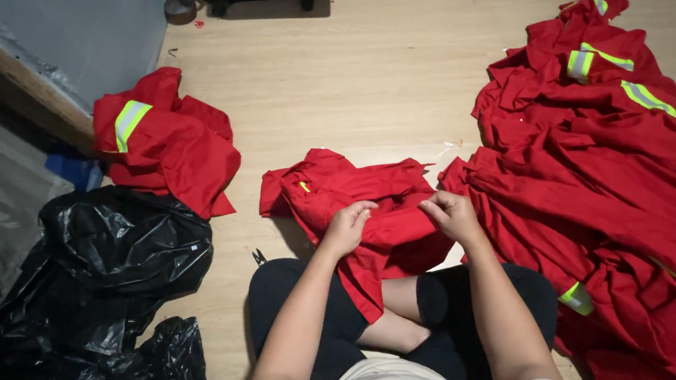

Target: Trimming loose threads from red jumpsuits using thread nippers

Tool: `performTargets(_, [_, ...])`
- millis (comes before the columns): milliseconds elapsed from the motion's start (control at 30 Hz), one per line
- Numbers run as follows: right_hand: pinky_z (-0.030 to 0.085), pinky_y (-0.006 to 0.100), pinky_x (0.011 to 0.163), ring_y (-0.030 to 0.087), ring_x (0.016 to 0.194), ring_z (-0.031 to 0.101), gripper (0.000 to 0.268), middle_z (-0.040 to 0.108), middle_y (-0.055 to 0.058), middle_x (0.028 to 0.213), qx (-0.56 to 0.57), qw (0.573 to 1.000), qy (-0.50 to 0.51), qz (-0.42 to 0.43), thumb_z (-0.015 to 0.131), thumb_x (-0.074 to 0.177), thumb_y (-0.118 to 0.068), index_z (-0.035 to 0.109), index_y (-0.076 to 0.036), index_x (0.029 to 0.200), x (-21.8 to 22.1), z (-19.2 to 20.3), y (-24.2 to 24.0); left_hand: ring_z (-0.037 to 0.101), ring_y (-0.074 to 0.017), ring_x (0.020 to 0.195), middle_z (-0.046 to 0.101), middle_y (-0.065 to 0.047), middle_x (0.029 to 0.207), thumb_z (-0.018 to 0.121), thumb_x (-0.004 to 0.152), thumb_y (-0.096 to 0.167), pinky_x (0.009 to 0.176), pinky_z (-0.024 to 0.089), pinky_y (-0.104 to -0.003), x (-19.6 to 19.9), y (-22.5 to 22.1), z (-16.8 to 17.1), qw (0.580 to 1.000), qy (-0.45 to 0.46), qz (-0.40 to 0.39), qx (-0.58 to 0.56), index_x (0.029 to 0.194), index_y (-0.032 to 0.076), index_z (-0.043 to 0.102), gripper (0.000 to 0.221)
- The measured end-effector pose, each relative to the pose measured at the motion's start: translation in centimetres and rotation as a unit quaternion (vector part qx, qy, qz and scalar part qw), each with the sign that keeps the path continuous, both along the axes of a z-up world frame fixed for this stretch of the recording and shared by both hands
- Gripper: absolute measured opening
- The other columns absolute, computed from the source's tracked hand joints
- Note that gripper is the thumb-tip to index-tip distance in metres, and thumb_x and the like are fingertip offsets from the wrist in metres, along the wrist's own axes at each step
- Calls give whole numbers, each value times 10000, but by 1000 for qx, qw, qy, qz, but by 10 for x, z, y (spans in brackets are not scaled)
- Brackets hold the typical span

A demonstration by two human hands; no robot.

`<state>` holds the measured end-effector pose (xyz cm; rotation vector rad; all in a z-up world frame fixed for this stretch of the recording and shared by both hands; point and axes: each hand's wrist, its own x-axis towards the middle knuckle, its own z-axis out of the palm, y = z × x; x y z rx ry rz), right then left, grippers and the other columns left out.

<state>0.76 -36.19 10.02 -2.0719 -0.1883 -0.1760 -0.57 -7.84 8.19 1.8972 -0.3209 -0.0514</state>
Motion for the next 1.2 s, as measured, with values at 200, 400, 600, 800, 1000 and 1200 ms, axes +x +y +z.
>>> performTargets(200, [484,325,589,144,618,613,108,714,73,640,-18,1000,-3,-6,819,893,-249,803,-159,836,-5,5,8,728,-367,994,777,-177,975,824,845,322,872,570,-460,-17,-1,39,1000,-13,7,22,1130,122,785,350])
performTargets(400, [507,354,585,218,614,669,96,723,93,641,-39,999,-11,0,822,876,-234,806,-150,832,-8,-3,11,743,-269,865,766,-61,857,722,932,312,770,588,-384,-4,-7,-10,992,-65,61,94,997,226,819,145])
performTargets(600, [496,343,625,169,642,622,104,715,80,667,-12,999,14,-36,811,902,-243,798,-162,839,-5,-29,-3,721,-116,755,767,-33,783,701,969,202,660,549,-268,19,14,-61,978,78,153,-121,914,160,790,113])
performTargets(800, [509,374,667,217,699,649,132,729,109,730,-17,999,23,-36,813,922,-257,797,-131,888,1,-52,-5,748,-170,739,769,-139,947,640,1001,181,544,504,-191,23,57,-65,952,135,167,-218,1072,58,721,164])
performTargets(1000, [513,422,717,309,761,679,135,729,188,785,-41,997,45,-45,784,957,-215,791,-83,931,-3,-49,-6,723,-175,717,766,-136,966,627,998,192,531,474,-210,20,163,-66,933,125,300,-157,1094,79,726,178])
performTargets(1200, [521,405,700,282,767,695,120,732,147,779,-57,996,47,-58,805,949,-252,796,-133,936,-7,-37,13,721,-283,1076,766,-40,1038,772,798,588,864,589,-432,-3,262,-214,843,257,400,252,1034,222,761,436])
